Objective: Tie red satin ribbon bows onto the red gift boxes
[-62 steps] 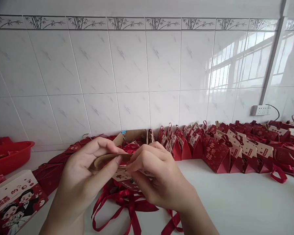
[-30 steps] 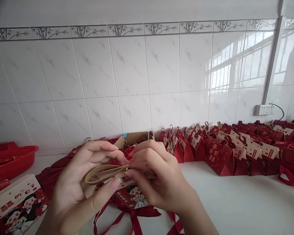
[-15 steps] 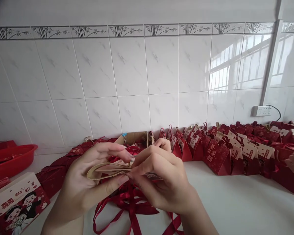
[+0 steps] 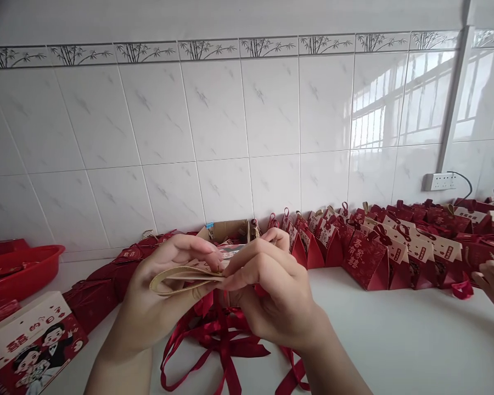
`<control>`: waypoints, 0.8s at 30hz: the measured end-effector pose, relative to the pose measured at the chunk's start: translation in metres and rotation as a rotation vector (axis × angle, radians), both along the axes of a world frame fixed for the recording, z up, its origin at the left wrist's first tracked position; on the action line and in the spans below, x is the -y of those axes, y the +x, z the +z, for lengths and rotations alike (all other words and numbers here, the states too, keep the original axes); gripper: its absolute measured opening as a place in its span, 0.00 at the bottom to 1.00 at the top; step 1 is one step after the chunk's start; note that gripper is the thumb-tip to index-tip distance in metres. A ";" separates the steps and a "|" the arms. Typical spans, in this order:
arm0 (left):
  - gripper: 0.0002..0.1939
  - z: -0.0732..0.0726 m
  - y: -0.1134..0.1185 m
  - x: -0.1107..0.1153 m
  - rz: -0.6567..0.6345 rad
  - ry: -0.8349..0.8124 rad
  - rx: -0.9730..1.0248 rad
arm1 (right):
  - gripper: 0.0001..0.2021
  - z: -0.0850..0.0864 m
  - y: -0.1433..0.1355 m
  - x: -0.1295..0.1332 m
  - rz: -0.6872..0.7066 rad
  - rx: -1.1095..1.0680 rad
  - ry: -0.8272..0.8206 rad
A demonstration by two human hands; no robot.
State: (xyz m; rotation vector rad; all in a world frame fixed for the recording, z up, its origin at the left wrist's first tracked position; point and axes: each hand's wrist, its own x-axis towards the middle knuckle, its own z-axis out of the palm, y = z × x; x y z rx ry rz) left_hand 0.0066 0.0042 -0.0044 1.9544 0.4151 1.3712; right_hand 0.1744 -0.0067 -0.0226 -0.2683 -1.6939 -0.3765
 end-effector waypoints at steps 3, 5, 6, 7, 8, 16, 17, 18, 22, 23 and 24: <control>0.09 -0.002 0.001 0.001 0.112 0.069 0.034 | 0.10 -0.002 -0.001 -0.003 0.060 -0.030 -0.098; 0.07 -0.002 0.001 0.002 0.202 0.098 0.047 | 0.10 -0.003 -0.002 -0.003 0.095 -0.048 -0.208; 0.06 -0.003 0.000 0.002 0.236 0.111 0.041 | 0.11 -0.004 -0.002 -0.003 0.104 -0.050 -0.264; 0.06 -0.002 0.000 0.003 0.256 0.127 0.029 | 0.12 -0.004 -0.002 -0.002 0.111 -0.049 -0.311; 0.06 -0.002 0.000 0.003 0.267 0.145 0.017 | 0.13 -0.005 -0.002 -0.002 0.119 -0.047 -0.350; 0.06 -0.002 -0.002 -0.004 0.310 0.131 -0.033 | 0.24 -0.003 -0.006 0.005 0.324 -0.129 -0.505; 0.07 -0.002 -0.002 -0.005 0.316 0.134 -0.039 | 0.24 -0.002 -0.006 0.005 0.355 -0.147 -0.524; 0.07 -0.001 -0.001 -0.006 0.315 0.135 -0.049 | 0.23 -0.001 -0.007 0.005 0.379 -0.169 -0.541; 0.09 -0.001 0.002 -0.006 0.293 0.079 -0.033 | 0.18 0.000 -0.009 0.004 0.455 -0.261 -0.590; 0.08 -0.001 0.003 -0.005 0.296 0.058 -0.014 | 0.16 0.000 -0.010 0.003 0.468 -0.276 -0.597; 0.08 -0.002 0.005 -0.005 0.296 0.044 -0.004 | 0.15 -0.001 -0.010 0.003 0.475 -0.287 -0.602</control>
